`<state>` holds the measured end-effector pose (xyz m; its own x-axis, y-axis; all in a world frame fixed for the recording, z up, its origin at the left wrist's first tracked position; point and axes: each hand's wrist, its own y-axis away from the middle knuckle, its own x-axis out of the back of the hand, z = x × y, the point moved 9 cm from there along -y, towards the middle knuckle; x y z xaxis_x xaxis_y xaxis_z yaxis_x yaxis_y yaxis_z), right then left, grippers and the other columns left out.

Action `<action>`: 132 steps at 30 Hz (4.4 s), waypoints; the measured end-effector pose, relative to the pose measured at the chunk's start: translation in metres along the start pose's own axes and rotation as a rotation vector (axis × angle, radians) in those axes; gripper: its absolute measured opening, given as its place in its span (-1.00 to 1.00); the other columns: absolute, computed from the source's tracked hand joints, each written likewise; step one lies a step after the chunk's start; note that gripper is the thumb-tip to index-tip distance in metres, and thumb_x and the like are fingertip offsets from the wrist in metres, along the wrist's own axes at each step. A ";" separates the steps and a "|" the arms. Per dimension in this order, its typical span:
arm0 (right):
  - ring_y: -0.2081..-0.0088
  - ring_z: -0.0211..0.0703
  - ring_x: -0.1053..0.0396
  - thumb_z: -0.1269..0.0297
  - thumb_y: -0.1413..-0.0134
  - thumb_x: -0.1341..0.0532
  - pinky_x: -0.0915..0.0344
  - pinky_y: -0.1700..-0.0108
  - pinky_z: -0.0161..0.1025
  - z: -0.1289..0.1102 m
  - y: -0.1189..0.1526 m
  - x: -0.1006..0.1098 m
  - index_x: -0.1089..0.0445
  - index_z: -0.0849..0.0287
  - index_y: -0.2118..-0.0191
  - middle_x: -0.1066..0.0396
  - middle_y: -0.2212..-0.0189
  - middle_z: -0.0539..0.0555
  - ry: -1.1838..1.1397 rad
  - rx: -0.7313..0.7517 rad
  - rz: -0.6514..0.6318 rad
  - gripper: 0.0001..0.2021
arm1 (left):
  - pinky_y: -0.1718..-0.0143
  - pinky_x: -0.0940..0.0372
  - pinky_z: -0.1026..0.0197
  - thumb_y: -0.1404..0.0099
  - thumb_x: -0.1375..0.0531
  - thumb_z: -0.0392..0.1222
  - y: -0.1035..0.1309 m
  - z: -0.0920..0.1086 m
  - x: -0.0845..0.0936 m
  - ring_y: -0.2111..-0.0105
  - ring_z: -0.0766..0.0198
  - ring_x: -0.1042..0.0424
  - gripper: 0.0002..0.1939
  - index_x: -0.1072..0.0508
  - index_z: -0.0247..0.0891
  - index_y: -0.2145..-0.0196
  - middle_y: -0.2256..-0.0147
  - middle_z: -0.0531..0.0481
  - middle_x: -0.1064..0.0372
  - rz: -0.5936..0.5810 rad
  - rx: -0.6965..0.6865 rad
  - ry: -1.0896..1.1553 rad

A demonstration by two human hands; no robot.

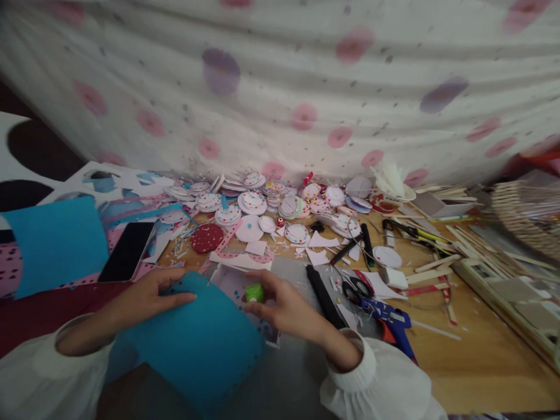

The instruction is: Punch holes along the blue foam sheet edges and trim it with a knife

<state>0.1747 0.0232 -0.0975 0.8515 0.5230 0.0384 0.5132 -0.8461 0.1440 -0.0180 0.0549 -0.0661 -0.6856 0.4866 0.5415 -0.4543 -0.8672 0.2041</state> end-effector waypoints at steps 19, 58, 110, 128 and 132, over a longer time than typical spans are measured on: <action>0.16 -0.13 -0.38 0.10 -0.12 -0.27 -0.32 0.11 -0.22 -0.006 -0.003 0.034 -0.34 0.03 0.07 -0.40 0.21 0.05 -0.031 0.313 0.311 -0.72 | 0.35 -0.43 0.17 -0.02 -0.39 0.05 0.047 -0.055 0.003 0.36 0.09 -0.52 -0.59 -0.47 -0.22 0.25 0.34 -0.03 -0.54 0.321 0.365 0.621; 0.41 -0.28 -0.26 0.30 -0.11 -0.23 -0.21 0.36 -0.33 -0.030 -0.020 0.011 -0.43 0.15 0.19 -0.36 0.41 -0.04 0.232 0.181 -0.141 -0.86 | 0.08 -0.35 0.16 -0.14 -0.34 -0.11 -0.018 0.010 -0.021 0.08 0.12 -0.41 -0.62 -0.44 -0.14 0.07 -0.01 -0.08 -0.38 0.253 -0.037 0.508; 0.49 -0.31 -0.24 0.37 -0.07 -0.23 -0.14 0.46 -0.37 -0.004 -0.034 0.006 -0.36 0.19 0.41 -0.29 0.56 -0.08 0.143 0.060 0.069 -0.93 | 0.13 -0.33 0.15 0.11 -0.45 -0.23 -0.029 -0.001 -0.055 0.15 0.14 -0.43 -0.52 -0.44 -0.27 0.20 0.23 -0.01 -0.44 -0.026 0.187 0.607; 0.46 -0.30 -0.24 0.29 -0.21 -0.15 -0.13 0.41 -0.37 -0.015 -0.031 0.005 -0.38 0.19 0.35 -0.37 0.49 -0.03 0.357 0.175 0.130 -0.86 | 0.04 -0.33 0.11 -0.02 -0.41 -0.14 -0.026 -0.002 -0.061 0.11 0.14 -0.46 -0.54 -0.40 -0.23 0.12 0.15 -0.05 -0.47 -0.102 0.138 0.526; 0.45 -0.30 -0.26 0.30 -0.22 -0.16 -0.14 0.40 -0.38 -0.014 -0.031 0.000 -0.39 0.19 0.36 -0.40 0.48 -0.03 0.373 0.197 0.129 -0.85 | 0.05 -0.33 0.09 -0.02 -0.39 -0.14 -0.024 -0.005 -0.062 0.12 0.13 -0.46 -0.54 -0.40 -0.24 0.11 0.16 -0.05 -0.47 -0.121 0.128 0.517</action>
<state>0.1579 0.0508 -0.0878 0.8312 0.3830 0.4031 0.4472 -0.8913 -0.0753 0.0322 0.0462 -0.1087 -0.8377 0.5444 0.0435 -0.4964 -0.7923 0.3548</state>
